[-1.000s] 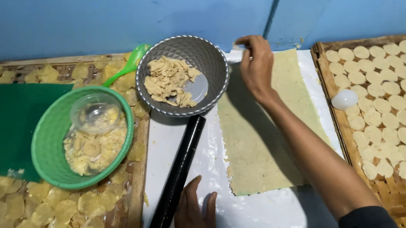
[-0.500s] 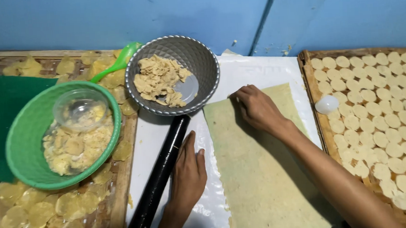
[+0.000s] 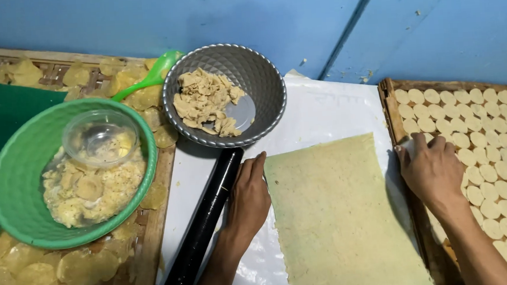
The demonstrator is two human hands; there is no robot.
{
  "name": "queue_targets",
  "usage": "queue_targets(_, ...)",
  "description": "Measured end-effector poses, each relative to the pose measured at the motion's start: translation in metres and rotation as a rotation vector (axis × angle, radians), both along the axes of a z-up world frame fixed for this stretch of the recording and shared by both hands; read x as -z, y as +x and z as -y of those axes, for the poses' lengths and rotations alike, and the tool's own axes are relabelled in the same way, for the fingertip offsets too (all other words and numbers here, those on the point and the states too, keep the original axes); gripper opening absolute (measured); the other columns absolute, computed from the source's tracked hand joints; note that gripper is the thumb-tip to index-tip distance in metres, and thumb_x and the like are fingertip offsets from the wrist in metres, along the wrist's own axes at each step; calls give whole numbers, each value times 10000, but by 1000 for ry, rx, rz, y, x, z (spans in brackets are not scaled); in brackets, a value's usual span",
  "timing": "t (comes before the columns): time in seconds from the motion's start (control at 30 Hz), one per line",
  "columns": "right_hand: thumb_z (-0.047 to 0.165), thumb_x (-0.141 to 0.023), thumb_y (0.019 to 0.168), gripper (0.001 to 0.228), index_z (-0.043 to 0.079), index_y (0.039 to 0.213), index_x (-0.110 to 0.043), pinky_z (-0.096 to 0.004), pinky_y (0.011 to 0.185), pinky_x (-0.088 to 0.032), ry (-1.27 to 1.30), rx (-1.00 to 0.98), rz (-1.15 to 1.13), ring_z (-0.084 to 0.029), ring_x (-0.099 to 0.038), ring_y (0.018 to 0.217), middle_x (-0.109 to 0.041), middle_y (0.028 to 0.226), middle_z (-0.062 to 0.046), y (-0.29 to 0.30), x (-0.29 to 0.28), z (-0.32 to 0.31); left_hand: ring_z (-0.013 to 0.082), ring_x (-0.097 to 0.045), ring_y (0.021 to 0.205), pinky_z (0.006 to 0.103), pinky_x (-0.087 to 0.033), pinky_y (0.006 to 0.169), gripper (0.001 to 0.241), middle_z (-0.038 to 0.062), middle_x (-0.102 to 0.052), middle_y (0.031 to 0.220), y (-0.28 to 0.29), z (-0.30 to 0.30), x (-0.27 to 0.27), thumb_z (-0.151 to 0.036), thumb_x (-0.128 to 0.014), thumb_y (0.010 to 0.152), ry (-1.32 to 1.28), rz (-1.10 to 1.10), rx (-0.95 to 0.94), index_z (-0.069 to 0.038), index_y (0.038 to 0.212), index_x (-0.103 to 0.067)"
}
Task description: Cutting circular cracker shapes from flattened dough using a small round mold.
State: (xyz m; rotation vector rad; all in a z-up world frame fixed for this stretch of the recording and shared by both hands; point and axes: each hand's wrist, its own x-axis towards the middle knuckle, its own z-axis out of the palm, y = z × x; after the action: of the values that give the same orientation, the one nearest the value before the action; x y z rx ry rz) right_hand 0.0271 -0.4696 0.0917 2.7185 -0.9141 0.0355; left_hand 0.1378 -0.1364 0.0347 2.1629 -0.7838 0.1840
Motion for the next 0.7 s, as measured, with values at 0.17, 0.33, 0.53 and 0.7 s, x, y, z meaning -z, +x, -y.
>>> queue_targets(0.17, 233, -539, 1089, 433, -155, 1280, -556, -430, 587, -607, 28, -197, 223, -369, -654, 754, -606, 1006, -273, 9, -10, -27, 300, -690, 900, 394, -573, 810, 437, 162, -659, 1119, 1, -4, -2, 131, -551, 839, -154, -126, 2, 74, 1269, -609)
queue_targets(0.33, 84, -678, 878, 601, -142, 1351, -384, -378, 641, -707, 563, -627, 320, -371, -695, 934, -579, 1136, -305, 30, -8, -132, 258, -672, 853, 385, -551, 792, 358, 104, -653, 1063, 2, -2, 4, 118, -558, 852, -187, -181, -29, 44, 1177, -689)
queue_targets(0.53, 430, -619, 940, 636, -55, 1328, -480, -399, 735, -598, 483, -823, 153, -301, -663, 862, -546, 1168, -193, 55, 9, -182, 248, -668, 807, 409, -557, 766, 335, 94, -645, 1048, 3, -5, -1, 109, -576, 852, -175, -258, -36, 12, 1135, -727)
queue_targets(0.7, 362, -630, 950, 534, -58, 1265, -533, -376, 703, -569, 409, -828, 123, -280, -634, 873, -542, 1083, -165, 63, 15, -188, 276, -690, 850, 390, -580, 791, 411, 155, -663, 1059, 4, -5, 1, 154, -549, 835, -233, -195, -11, 72, 1226, -644)
